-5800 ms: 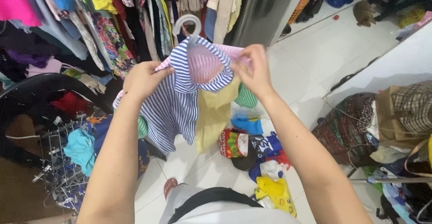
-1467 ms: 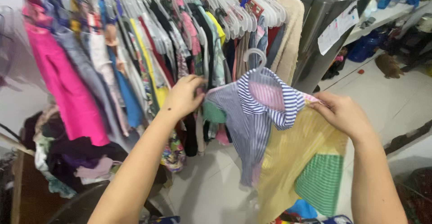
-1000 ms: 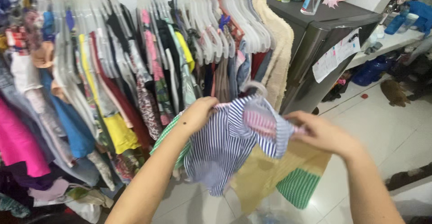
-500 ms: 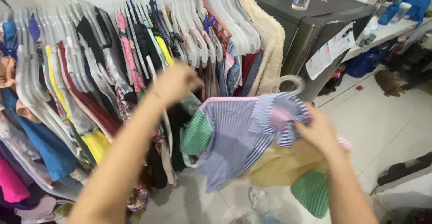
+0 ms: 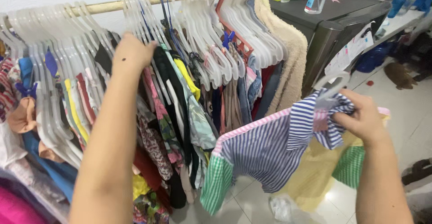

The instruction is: The person picks up various pieces of clothing from a pile on a chair, including a pink top, a multi-colored striped shirt, and patterned shorts. They place each item onto a hanger or clip hanger and then hang it on a nearby clothing rack.

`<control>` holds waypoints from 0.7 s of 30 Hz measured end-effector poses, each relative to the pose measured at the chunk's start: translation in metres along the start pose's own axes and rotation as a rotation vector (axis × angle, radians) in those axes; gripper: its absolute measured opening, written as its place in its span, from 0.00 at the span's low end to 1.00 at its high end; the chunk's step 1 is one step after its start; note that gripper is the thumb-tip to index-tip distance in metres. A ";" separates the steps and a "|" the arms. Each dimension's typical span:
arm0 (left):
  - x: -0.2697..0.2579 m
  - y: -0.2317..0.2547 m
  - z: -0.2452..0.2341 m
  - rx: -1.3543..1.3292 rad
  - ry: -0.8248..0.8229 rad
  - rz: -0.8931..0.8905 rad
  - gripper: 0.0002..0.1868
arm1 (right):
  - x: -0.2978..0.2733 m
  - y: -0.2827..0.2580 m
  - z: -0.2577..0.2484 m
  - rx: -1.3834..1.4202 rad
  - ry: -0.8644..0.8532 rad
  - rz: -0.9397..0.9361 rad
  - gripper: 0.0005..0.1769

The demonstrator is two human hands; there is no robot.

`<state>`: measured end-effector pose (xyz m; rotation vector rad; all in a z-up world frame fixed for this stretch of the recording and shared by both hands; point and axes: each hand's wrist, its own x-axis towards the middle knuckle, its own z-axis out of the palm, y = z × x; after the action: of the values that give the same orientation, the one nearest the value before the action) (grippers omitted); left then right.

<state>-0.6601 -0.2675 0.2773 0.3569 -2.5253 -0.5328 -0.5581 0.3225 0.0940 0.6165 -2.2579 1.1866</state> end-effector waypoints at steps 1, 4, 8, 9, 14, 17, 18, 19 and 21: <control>0.011 -0.002 0.015 -0.094 0.026 -0.012 0.53 | 0.003 0.002 0.005 0.028 -0.012 0.002 0.23; 0.045 0.003 0.064 -0.392 0.157 -0.150 0.57 | 0.001 0.016 0.016 0.163 -0.025 0.082 0.23; 0.064 0.029 0.132 -0.727 0.355 -0.221 0.47 | -0.009 0.035 0.020 0.269 -0.065 0.095 0.18; 0.069 0.029 0.139 -0.884 0.356 -0.159 0.45 | -0.011 0.036 0.023 0.289 -0.074 0.099 0.17; 0.041 -0.015 0.146 -1.451 0.334 0.094 0.35 | -0.017 0.025 0.051 0.438 -0.139 0.112 0.19; -0.016 -0.032 0.141 -0.844 0.451 -0.018 0.38 | 0.010 0.019 0.061 0.432 -0.201 0.065 0.19; -0.038 -0.036 0.137 -0.788 0.420 0.069 0.40 | 0.017 0.015 0.065 0.439 -0.220 0.052 0.19; -0.062 -0.040 0.133 -0.731 0.387 0.155 0.41 | 0.024 0.011 0.070 0.446 -0.240 0.039 0.19; -0.106 -0.048 0.123 -0.681 0.266 0.247 0.42 | 0.035 0.001 0.075 0.426 -0.282 -0.022 0.21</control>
<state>-0.6329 -0.2363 0.1128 -0.1305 -1.9473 -1.1060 -0.6025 0.2541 0.0786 1.0223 -2.2206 1.6774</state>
